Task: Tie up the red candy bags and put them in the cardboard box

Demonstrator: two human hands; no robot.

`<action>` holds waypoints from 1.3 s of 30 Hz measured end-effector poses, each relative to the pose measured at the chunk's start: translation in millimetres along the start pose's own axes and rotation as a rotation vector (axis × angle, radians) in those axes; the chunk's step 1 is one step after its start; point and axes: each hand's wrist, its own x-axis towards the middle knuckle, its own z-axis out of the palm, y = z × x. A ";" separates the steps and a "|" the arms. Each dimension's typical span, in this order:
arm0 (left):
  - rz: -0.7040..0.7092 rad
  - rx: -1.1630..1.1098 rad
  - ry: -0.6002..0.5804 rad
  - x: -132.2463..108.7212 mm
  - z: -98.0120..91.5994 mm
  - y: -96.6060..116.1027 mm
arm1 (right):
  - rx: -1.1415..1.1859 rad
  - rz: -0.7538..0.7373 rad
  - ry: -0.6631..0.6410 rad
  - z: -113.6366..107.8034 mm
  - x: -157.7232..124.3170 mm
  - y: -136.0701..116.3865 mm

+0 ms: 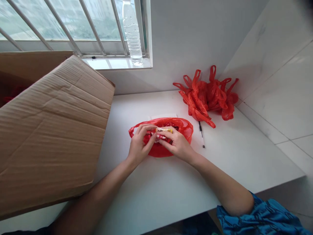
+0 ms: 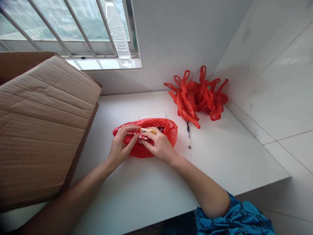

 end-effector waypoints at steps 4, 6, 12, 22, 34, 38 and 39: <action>0.056 0.146 -0.153 -1.5 -0.3 -7.1 | -0.079 0.093 -0.101 1.7 -2.4 1.4; 0.004 0.222 -0.197 -2.2 -0.4 -12.0 | -0.134 0.107 -0.115 -0.8 -2.9 0.3; -0.020 0.367 -0.229 -3.7 0.9 -19.3 | -0.317 0.026 0.063 -12.9 3.0 1.1; -0.095 0.257 -0.236 8.5 11.5 -24.7 | -0.480 0.083 0.083 -18.3 8.6 11.0; -0.159 -0.110 0.095 16.3 3.1 -6.4 | -0.597 0.036 0.110 -23.3 11.5 21.7; -0.299 -0.344 0.178 13.7 6.8 -13.7 | -0.246 0.060 0.138 -18.2 11.8 10.8; -0.325 -0.415 0.193 12.7 8.2 -14.6 | -0.152 0.089 0.134 -16.6 12.1 9.2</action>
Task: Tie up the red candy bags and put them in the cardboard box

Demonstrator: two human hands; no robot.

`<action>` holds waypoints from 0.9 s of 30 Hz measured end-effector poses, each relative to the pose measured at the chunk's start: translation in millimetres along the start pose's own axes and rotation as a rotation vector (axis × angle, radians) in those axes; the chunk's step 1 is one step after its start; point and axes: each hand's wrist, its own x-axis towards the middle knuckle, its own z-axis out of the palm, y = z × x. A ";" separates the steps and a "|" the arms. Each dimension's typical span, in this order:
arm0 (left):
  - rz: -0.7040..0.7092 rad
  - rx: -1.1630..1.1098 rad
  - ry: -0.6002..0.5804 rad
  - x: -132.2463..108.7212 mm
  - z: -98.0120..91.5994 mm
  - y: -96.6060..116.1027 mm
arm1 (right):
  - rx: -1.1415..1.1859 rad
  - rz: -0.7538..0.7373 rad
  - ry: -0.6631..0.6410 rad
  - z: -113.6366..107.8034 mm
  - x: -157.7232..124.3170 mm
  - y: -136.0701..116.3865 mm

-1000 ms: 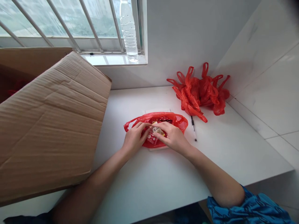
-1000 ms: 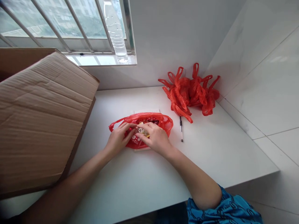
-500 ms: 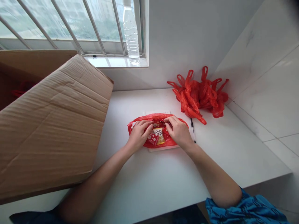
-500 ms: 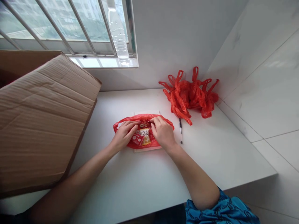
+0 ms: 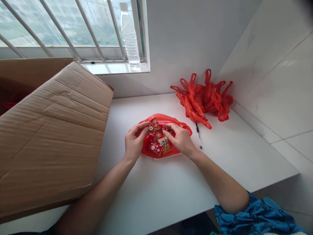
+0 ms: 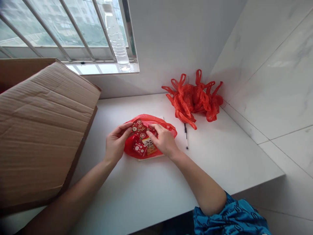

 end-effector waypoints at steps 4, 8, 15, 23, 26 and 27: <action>-0.058 -0.145 -0.014 -5.0 5.4 -0.1 | 0.370 0.115 -0.066 4.3 2.0 -0.3; -0.118 -0.167 -0.102 -7.8 8.2 6.2 | 0.529 0.150 -0.064 2.8 4.4 2.4; -0.178 -0.063 -0.199 -5.5 5.1 11.6 | 0.425 0.075 -0.175 -3.9 1.2 1.3; -0.009 0.074 -0.136 -2.1 0.4 3.9 | 0.276 0.006 -0.141 -6.2 1.5 1.2; 0.113 0.237 -0.113 0.6 -3.8 -0.5 | -0.110 -0.054 0.007 -8.3 3.7 8.7; 0.167 0.313 -0.104 0.7 -4.8 -1.0 | -0.234 -0.071 0.031 -8.4 4.7 12.2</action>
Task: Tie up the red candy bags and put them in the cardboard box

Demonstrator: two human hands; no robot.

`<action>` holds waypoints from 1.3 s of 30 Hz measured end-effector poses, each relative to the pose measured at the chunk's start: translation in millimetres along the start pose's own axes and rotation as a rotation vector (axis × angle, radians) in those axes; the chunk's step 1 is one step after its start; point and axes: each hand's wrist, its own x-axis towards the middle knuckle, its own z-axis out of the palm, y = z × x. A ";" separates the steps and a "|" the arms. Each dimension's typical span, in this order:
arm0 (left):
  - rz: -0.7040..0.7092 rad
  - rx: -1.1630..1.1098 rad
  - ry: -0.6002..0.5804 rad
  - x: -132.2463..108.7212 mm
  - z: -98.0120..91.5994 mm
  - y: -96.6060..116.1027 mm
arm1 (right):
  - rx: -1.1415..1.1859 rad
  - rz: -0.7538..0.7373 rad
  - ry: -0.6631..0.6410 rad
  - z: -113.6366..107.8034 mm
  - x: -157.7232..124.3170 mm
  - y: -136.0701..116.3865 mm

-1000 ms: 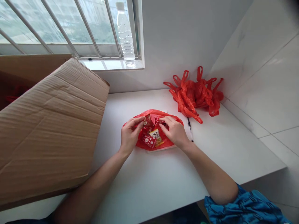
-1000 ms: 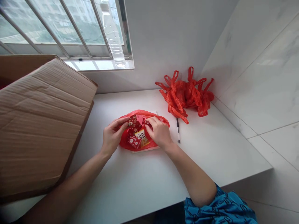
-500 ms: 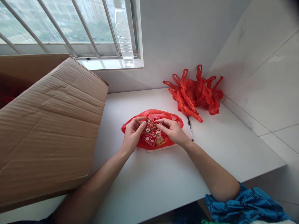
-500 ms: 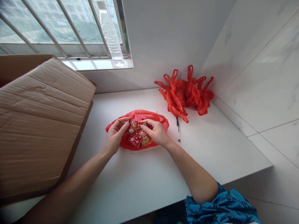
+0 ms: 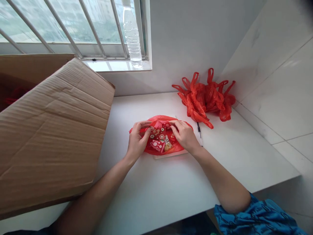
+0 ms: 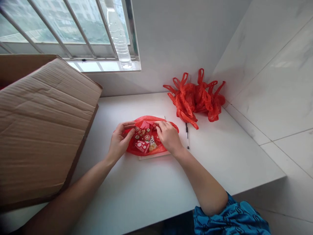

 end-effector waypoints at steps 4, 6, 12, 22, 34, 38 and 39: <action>0.219 0.316 -0.095 -3.2 0.2 1.0 | -0.334 -0.058 -0.037 7.4 3.5 8.8; 0.288 0.455 -0.224 -5.4 1.9 1.4 | -0.469 -0.084 -0.051 12.0 5.6 8.2; 0.337 0.685 -0.320 -7.6 5.6 0.0 | -0.634 -0.098 -0.014 17.8 13.8 11.0; 0.298 0.649 -0.301 -8.4 1.6 5.1 | 0.091 -0.082 0.277 -4.4 10.3 9.9; -0.069 -0.107 -0.215 -13.7 6.5 28.6 | 0.938 0.278 -0.095 5.3 -5.5 -29.9; -0.121 -0.156 -0.279 -12.3 4.6 27.2 | 0.981 0.307 -0.158 1.3 -4.0 -27.0; -0.125 -0.157 -0.295 -12.3 4.1 26.9 | 0.970 0.303 -0.159 0.6 -3.8 -27.1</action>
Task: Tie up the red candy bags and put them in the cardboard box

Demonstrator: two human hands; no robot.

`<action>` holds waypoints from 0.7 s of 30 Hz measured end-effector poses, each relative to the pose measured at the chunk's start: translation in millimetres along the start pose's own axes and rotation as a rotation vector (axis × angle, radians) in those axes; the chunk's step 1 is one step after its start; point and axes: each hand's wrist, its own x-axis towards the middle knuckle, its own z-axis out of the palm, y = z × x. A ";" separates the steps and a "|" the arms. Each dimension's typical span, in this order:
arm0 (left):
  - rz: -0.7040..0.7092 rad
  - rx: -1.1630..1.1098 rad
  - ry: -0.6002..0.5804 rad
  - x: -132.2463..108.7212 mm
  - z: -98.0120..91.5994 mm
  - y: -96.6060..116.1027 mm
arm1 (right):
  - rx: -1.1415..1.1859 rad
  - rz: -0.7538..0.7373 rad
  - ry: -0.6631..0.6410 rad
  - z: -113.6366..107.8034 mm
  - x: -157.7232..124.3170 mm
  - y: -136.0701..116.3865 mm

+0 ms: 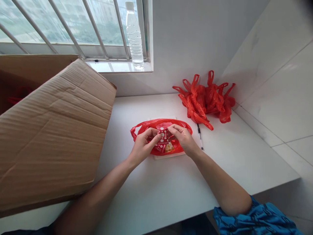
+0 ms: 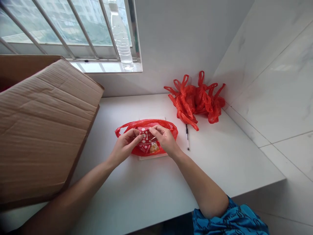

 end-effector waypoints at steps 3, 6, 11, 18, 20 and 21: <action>-0.024 0.000 -0.053 -1.2 -0.5 -0.1 | -0.068 -0.031 0.027 0.4 -0.1 -0.8; -0.065 -0.036 -0.083 -2.0 0.5 0.6 | -0.117 -0.055 0.056 0.6 -0.1 -0.6; -0.140 -0.097 -0.093 -0.1 0.0 2.1 | -0.142 -0.054 0.034 1.4 -1.0 -1.2; -0.219 -0.213 -0.133 -1.0 -0.8 7.5 | -0.081 -0.041 0.058 3.6 -2.9 -3.9; -0.229 -0.265 -0.117 -1.6 1.2 7.2 | -0.074 -0.040 0.082 3.9 -3.3 -4.3; -0.237 -0.301 -0.089 -1.6 2.1 6.2 | -0.066 -0.038 0.083 4.1 -3.5 -4.6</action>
